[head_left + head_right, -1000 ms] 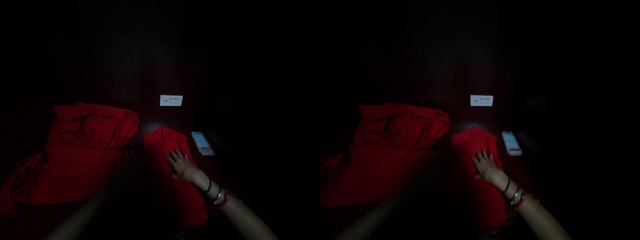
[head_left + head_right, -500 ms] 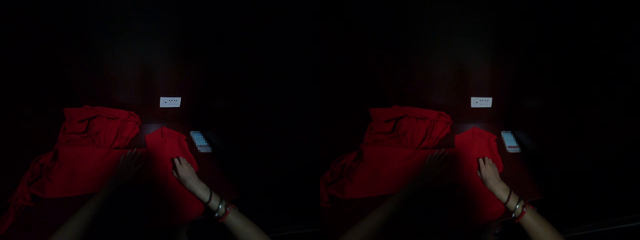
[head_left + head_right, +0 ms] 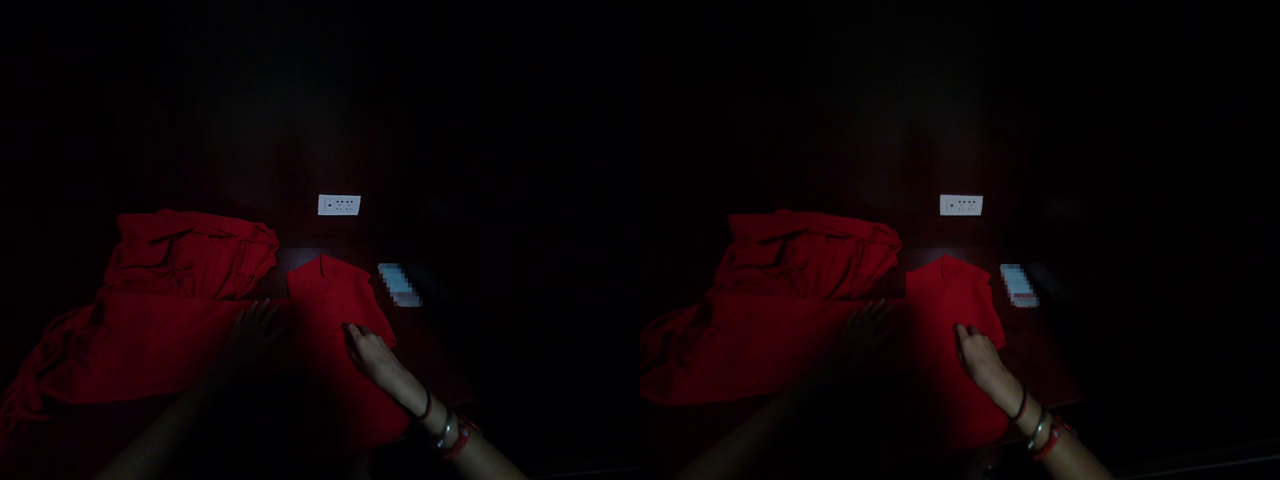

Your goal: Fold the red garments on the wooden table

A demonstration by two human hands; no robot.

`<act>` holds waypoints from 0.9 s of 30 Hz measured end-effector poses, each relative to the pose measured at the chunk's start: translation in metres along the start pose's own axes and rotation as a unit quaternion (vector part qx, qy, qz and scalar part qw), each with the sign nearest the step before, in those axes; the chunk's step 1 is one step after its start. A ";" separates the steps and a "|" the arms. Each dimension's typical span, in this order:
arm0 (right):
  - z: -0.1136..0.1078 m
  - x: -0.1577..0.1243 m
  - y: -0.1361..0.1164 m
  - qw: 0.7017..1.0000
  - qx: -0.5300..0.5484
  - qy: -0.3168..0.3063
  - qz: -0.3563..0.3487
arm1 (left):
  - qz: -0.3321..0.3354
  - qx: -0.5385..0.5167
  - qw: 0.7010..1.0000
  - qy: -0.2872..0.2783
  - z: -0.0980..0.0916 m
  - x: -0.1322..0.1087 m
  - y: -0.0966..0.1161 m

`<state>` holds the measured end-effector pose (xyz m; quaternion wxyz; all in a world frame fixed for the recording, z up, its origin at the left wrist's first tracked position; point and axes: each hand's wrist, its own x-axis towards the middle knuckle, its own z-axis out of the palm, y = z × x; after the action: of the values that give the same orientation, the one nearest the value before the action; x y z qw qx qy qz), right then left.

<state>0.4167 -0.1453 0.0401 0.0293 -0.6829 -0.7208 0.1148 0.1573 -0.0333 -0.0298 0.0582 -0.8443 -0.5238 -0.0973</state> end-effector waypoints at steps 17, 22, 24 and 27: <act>-0.021 -0.013 0.028 0.999 -0.015 -0.021 -0.033 | -0.003 -0.008 1.000 -0.030 -0.009 0.001 0.001; -0.028 0.020 0.029 0.994 -0.003 0.043 -0.096 | 0.004 0.000 1.000 -0.023 0.000 -0.001 -0.003; -0.028 0.045 0.030 0.991 -0.018 0.064 -0.118 | 0.012 0.005 1.000 -0.021 0.003 0.000 -0.005; -0.016 0.078 0.033 0.991 -0.053 0.030 -0.116 | 0.014 0.008 1.000 -0.016 0.003 0.000 -0.007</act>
<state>0.4470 -0.0651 0.0399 0.0281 -0.5983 -0.7991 0.0520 0.1510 -0.0298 -0.0333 0.0582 -0.8524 -0.5136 -0.0789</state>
